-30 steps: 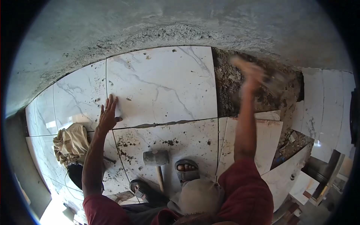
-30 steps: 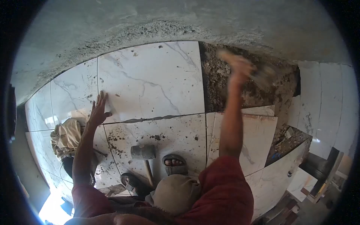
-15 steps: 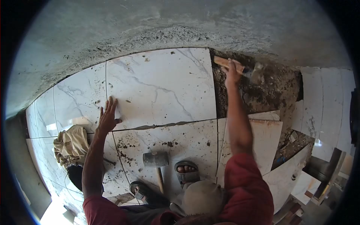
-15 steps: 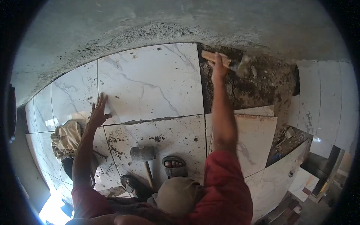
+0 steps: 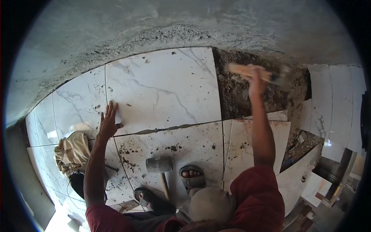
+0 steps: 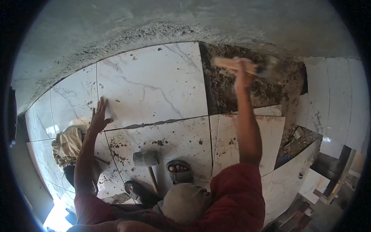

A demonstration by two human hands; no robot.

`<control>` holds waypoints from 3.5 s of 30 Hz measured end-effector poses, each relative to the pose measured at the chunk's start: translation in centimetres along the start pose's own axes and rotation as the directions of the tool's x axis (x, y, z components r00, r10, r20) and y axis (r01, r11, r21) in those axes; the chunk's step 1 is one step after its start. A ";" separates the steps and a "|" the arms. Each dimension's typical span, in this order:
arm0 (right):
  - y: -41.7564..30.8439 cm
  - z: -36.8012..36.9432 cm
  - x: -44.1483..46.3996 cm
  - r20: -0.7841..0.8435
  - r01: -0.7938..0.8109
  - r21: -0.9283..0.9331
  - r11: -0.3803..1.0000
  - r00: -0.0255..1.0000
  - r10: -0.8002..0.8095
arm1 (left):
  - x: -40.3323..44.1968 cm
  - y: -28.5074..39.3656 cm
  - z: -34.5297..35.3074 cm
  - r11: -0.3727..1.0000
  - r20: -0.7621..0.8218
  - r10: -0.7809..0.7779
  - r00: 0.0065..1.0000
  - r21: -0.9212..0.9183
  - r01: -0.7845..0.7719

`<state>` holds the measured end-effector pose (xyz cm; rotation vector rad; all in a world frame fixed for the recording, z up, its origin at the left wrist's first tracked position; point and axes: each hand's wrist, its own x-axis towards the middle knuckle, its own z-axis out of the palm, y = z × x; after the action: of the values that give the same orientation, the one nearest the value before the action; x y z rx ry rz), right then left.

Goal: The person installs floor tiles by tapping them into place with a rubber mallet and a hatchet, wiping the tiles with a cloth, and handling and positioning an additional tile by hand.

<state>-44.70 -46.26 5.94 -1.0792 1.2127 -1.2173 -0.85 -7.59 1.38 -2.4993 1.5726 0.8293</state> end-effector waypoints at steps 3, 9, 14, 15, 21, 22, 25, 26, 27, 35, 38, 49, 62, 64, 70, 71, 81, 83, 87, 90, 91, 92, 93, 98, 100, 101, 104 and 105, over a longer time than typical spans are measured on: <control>-2.8 -1.1 -0.4 -0.050 0.244 0.057 0.968 0.969 -0.241 | -0.3 0.0 0.2 1.000 -0.014 0.019 1.000 -0.023 -0.020; 4.2 1.7 1.9 0.094 0.077 -0.085 0.993 0.993 -0.069 | -0.3 0.7 -0.7 0.999 0.034 -0.032 0.999 -0.018 0.033; -1.1 -2.1 -0.5 0.016 0.079 0.011 0.997 0.997 -0.080 | -0.8 0.2 -0.2 0.998 0.030 -0.021 0.999 -0.059 0.023; -1.7 -2.9 -0.4 -0.091 0.169 0.035 0.985 0.982 -0.165 | -0.4 0.1 -0.2 0.996 -0.003 0.007 1.000 -0.089 -0.007; 6.6 -1.9 -2.4 0.037 -0.041 -0.063 0.997 0.998 0.044 | -0.5 0.6 -0.5 0.999 0.012 -0.025 1.000 -0.028 0.025; 3.8 -1.9 -3.1 0.013 -0.043 -0.080 0.996 0.999 0.044 | -0.7 0.6 -0.4 1.000 0.024 -0.019 1.000 -0.023 0.020; -1.3 -2.8 -1.8 -0.038 0.165 -0.025 0.986 0.985 -0.166 | -1.0 0.0 0.2 1.000 0.026 -0.006 1.000 -0.025 0.007; -1.6 -3.1 -2.2 -0.042 0.161 -0.031 0.986 0.986 -0.162 | -0.8 0.0 0.2 0.999 0.012 -0.004 1.000 -0.033 0.004; -2.3 -3.2 -2.6 -0.111 0.184 -0.041 0.982 0.976 -0.188 | -0.3 0.1 0.1 0.999 -0.014 -0.001 1.000 -0.044 0.000; 3.1 -1.0 -6.7 0.173 -0.149 -0.163 0.975 0.969 0.177 | -0.6 0.2 -0.1 0.999 0.011 -0.027 1.000 -0.019 0.027; 3.3 -2.7 -5.5 0.197 -0.204 -0.114 0.972 0.955 0.224 | -0.4 0.3 -0.1 1.000 -0.021 0.006 1.000 -0.029 -0.006; 5.6 -3.8 -1.9 -0.056 0.159 -0.064 0.985 0.985 -0.163 | -0.8 0.0 -0.1 0.999 0.015 -0.020 1.000 -0.044 0.020; 3.6 -5.6 -6.6 0.051 -0.100 -0.107 0.989 0.993 0.106 | -0.4 0.1 -0.1 0.999 0.009 -0.025 1.000 -0.038 0.025; 3.3 -4.9 -7.4 0.083 -0.209 -0.207 0.956 0.970 0.230 | -0.3 0.6 -0.5 0.999 0.007 -0.021 1.000 -0.031 0.021; -1.6 -6.8 -4.4 0.012 0.058 -0.214 0.975 0.998 -0.056 | -0.3 -0.2 0.4 0.999 -0.028 -0.001 1.000 -0.052 0.000; -1.7 -6.6 -4.4 -0.050 0.057 -0.178 0.982 0.997 -0.067 | -0.3 -0.1 0.4 0.998 -0.028 -0.005 1.000 -0.057 0.004; -4.5 -8.6 -6.4 -0.035 0.024 -0.208 0.978 0.999 -0.032 | -0.5 -0.1 0.3 0.998 -0.007 -0.012 1.000 -0.062 0.011; -1.8 -11.9 -6.2 -0.118 -0.035 -0.260 0.965 0.993 0.004 | -0.4 0.0 0.2 0.998 -0.021 -0.017 1.000 -0.067 0.015; 4.3 -10.4 -7.0 -0.109 0.004 -0.390 0.921 0.993 -0.051 | -0.4 0.1 0.0 0.998 -0.020 -0.014 1.000 -0.062 0.013; -2.0 -8.5 -8.0 -0.079 0.002 -0.197 0.980 0.997 -0.018 | -0.1 -0.1 0.2 0.998 -0.020 -0.025 0.999 -0.063 0.024; -4.2 -8.4 -8.7 -0.084 0.079 -0.093 0.993 0.993 -0.087 | -0.3 -0.2 0.4 0.999 -0.013 -0.017 1.000 -0.048 0.016; -4.7 -9.0 -9.3 -0.091 0.063 -0.099 0.993 0.993 -0.072 | -0.6 -0.2 0.6 0.999 0.005 -0.016 1.000 -0.044 0.016; -5.2 -9.1 -9.1 -0.113 0.109 -0.126 0.986 0.986 -0.123 | -0.4 0.0 0.3 0.999 -0.003 -0.017 1.000 -0.045 0.017; 3.6 -7.4 -10.4 -0.153 0.095 -0.562 0.822 0.964 -0.217 | -0.5 0.0 0.1 0.999 0.003 -0.021 1.000 -0.041 0.021; -0.1 -6.6 -10.4 -0.105 -0.197 -0.309 0.930 0.979 0.173 | -0.6 0.3 -0.3 0.999 0.001 -0.012 1.000 -0.040 0.012; -0.9 -7.6 -9.3 -0.067 -0.111 -0.282 0.953 0.993 0.096 | -0.7 0.4 -0.2 0.998 0.002 -0.025 1.000 -0.052 0.025; -3.0 -9.4 -8.3 -0.156 0.132 -0.243 0.961 0.972 -0.173 | -0.4 -0.5 0.7 0.998 -0.040 0.025 0.999 -0.056 -0.027; -3.4 -8.9 -7.9 -0.200 0.111 -0.202 0.973 0.968 -0.152 | -0.3 -0.4 0.5 0.999 -0.024 0.013 1.000 -0.046 -0.014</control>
<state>-53.55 -38.28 9.28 -1.2076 1.4644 -1.3692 -0.80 -6.97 1.03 -2.5426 1.5973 0.8500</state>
